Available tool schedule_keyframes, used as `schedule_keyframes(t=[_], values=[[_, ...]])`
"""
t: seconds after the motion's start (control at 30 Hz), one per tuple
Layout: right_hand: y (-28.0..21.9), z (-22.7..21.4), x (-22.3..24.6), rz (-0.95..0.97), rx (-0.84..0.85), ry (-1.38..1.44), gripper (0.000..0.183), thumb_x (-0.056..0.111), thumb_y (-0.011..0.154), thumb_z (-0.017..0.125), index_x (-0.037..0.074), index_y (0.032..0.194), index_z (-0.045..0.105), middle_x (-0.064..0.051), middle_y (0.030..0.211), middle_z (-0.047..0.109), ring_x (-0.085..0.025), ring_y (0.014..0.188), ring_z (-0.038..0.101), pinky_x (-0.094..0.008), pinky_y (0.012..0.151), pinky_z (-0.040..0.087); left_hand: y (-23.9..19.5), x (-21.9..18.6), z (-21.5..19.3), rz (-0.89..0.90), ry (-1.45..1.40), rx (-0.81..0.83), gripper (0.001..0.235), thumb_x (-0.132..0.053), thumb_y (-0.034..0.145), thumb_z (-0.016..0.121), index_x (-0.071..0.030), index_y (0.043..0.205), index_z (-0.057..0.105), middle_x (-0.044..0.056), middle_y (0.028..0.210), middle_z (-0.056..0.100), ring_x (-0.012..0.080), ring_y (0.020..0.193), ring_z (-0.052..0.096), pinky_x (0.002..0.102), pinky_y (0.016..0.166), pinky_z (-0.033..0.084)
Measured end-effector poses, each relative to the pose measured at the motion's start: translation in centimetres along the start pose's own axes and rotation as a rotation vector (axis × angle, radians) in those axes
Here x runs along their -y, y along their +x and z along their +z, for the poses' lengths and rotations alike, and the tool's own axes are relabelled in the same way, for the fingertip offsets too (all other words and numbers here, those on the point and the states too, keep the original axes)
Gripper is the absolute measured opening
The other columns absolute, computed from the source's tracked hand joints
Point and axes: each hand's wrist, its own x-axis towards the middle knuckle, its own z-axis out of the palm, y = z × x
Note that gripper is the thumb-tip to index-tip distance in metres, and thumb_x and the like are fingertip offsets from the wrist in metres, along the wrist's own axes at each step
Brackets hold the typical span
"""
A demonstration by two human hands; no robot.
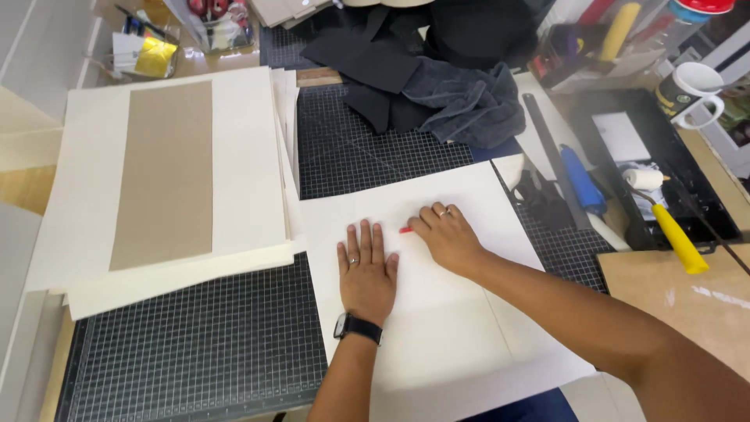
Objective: Applying glue to cardboard pieces and mounting them onto paper using a roller and scraper
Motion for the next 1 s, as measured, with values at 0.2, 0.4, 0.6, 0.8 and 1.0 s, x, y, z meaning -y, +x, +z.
schedule_keyframes(t=[0.2, 0.4, 0.6, 0.8, 1.0], values=[[9.0, 2.1, -1.9, 0.139, -0.045, -0.048, 0.027, 0.014, 0.102, 0.042, 0.022, 0.12, 0.059, -0.005, 0.11, 0.058, -0.027, 0.106, 0.053, -0.043, 0.088, 0.039, 0.1, 0.3, -0.2, 0.017, -0.016, 0.015, 0.067, -0.05, 0.108, 0.011, -0.019, 0.167, -0.002, 0.003, 0.175, -0.01, 0.0319, 0.159, -0.014, 0.05, 0.128, -0.009], [3.3, -1.7, 3.4, 0.038, -0.012, 0.022, 0.025, 0.018, 0.102, 0.043, 0.022, 0.121, 0.058, -0.006, 0.11, 0.058, -0.028, 0.107, 0.053, -0.045, 0.09, 0.042, -0.3, 2.1, -1.2, -0.053, -0.03, 0.034, 0.064, -0.048, 0.108, 0.008, -0.024, 0.167, -0.003, -0.005, 0.174, -0.011, 0.03, 0.158, -0.016, 0.049, 0.128, -0.011], [6.8, -0.2, 2.2, 0.013, -0.045, 0.052, 0.025, 0.017, 0.102, 0.045, 0.018, 0.12, 0.062, -0.01, 0.112, 0.061, -0.032, 0.109, 0.055, -0.048, 0.09, 0.044, -0.3, 2.1, -0.9, -0.053, -0.03, 0.012, 0.063, -0.047, 0.108, 0.008, -0.025, 0.167, -0.001, -0.006, 0.175, -0.009, 0.0311, 0.159, -0.015, 0.048, 0.128, -0.011], [8.6, 1.2, 3.2, 0.074, -0.081, 0.002, 0.023, 0.017, 0.102, 0.045, 0.02, 0.118, 0.061, -0.009, 0.113, 0.059, -0.031, 0.112, 0.053, -0.047, 0.089, 0.043, 0.0, 3.5, -1.3, -0.102, -0.03, 0.003, 0.061, -0.044, 0.109, 0.008, -0.026, 0.167, -0.001, -0.008, 0.174, -0.009, 0.0298, 0.159, -0.015, 0.047, 0.128, -0.011], [4.7, -0.2, 4.5, -0.047, -0.005, 0.038, 0.025, 0.02, 0.106, 0.04, 0.023, 0.121, 0.059, -0.006, 0.109, 0.057, -0.029, 0.108, 0.052, -0.043, 0.09, 0.042, 0.0, 3.4, -1.0, -0.105, -0.035, -0.007, 0.062, -0.043, 0.109, 0.01, -0.025, 0.167, -0.001, -0.007, 0.174, -0.009, 0.0306, 0.158, -0.016, 0.047, 0.127, -0.012]])
